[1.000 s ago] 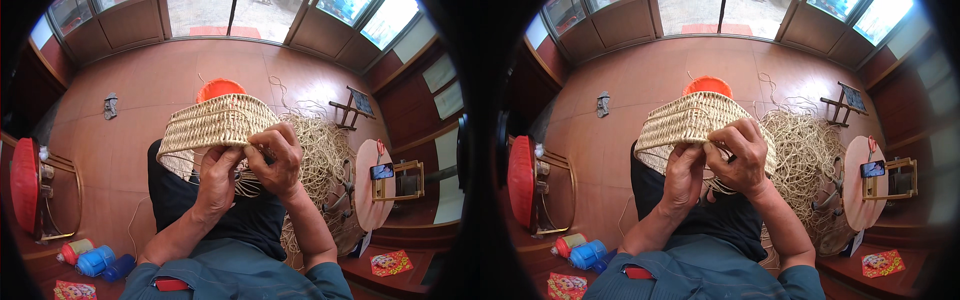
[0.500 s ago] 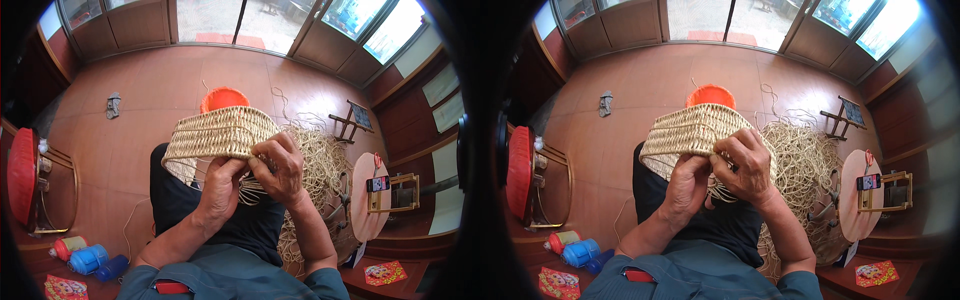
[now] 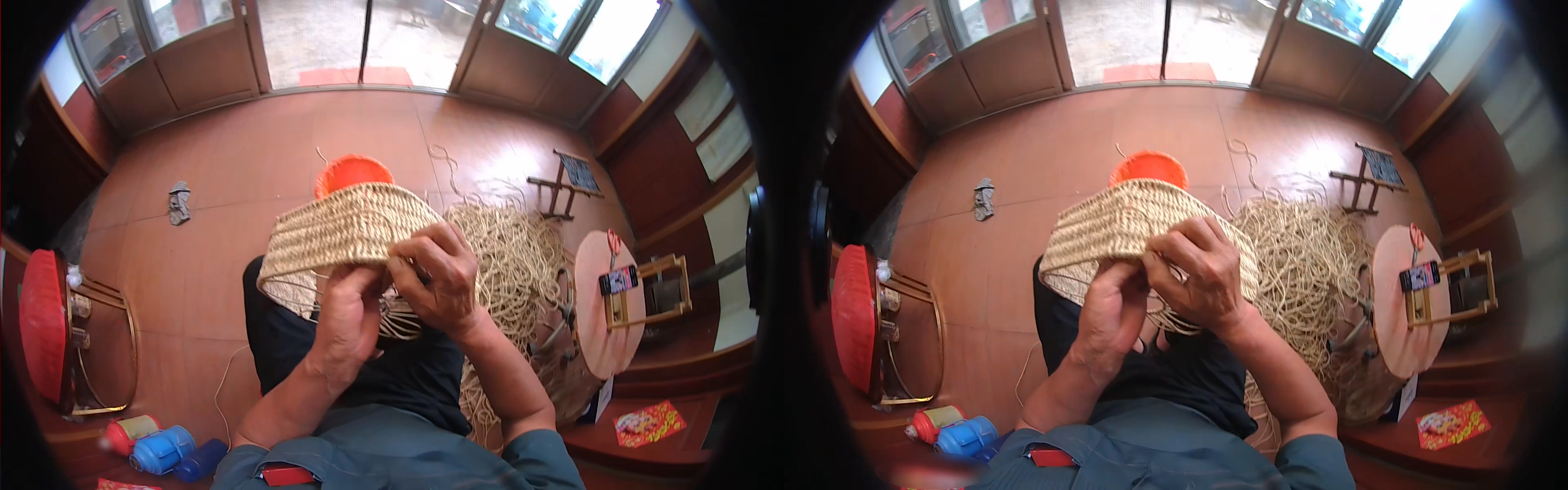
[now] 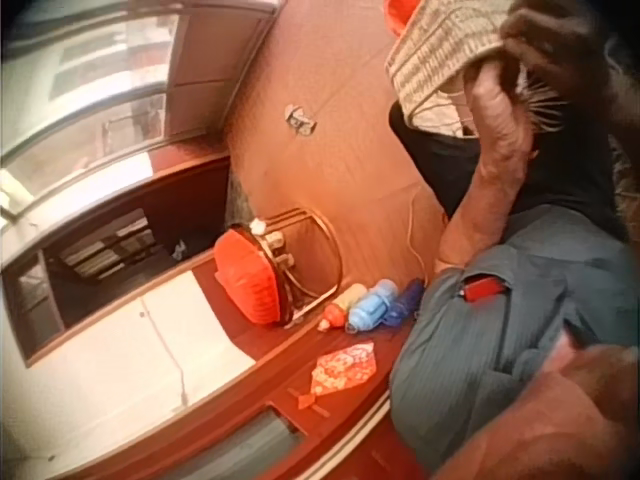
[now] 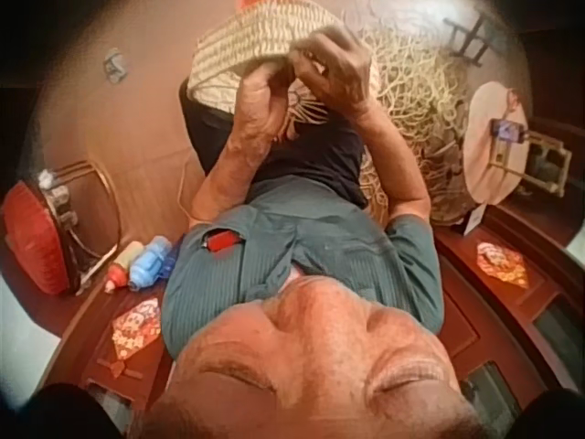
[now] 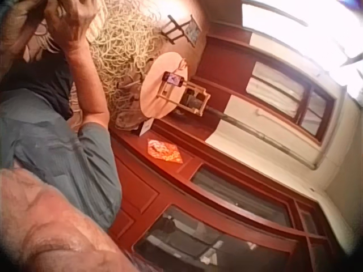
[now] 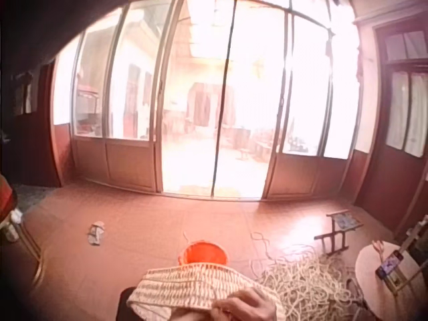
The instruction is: The person is weaving a wicker basket, focusing on building up the sides and bottom structure using long strands of material.
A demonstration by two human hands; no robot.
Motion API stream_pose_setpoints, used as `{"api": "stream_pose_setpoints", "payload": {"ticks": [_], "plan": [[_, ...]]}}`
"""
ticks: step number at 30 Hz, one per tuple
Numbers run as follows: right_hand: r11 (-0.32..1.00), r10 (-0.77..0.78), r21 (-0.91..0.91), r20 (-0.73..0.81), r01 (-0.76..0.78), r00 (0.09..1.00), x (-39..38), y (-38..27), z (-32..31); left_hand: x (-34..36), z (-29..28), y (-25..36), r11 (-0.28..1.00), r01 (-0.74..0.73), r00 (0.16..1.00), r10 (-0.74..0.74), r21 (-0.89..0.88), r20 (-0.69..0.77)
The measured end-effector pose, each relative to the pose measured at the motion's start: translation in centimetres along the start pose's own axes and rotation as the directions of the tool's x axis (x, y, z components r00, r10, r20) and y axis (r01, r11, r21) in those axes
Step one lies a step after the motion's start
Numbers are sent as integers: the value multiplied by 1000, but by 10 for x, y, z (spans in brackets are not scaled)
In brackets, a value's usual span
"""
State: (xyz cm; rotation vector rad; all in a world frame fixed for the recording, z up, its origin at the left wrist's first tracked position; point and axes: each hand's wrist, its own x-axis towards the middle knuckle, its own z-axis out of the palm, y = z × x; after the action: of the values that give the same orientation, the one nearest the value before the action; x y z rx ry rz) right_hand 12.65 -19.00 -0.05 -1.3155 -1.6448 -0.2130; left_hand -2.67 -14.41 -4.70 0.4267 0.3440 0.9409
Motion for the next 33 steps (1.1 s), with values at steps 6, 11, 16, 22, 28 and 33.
{"api": "stream_pose_setpoints", "payload": {"ticks": [6,11,16,22,28,33], "plan": [[999,5,-35,-49,-7,999,-5,-2,2,0,-5,2,999,36,998,-37,9,58],[999,27,-34,-40,-29,999,-2,0,1,-3,1,1,1000,29,999,-28,10,-26],[999,-7,-39,-36,6,999,-2,1,2,-2,-5,2,999,32,998,-31,-7,46],[994,97,-41,-15,-98,995,-3,-6,-2,-4,-7,2,999,28,998,-26,-23,59],[998,56,-10,-62,-57,996,-2,-4,3,-6,-2,2,1000,-9,1000,9,8,-1],[999,-35,20,-109,38,993,-6,7,5,-1,-20,3,998,61,998,-61,-1,-12]]}}
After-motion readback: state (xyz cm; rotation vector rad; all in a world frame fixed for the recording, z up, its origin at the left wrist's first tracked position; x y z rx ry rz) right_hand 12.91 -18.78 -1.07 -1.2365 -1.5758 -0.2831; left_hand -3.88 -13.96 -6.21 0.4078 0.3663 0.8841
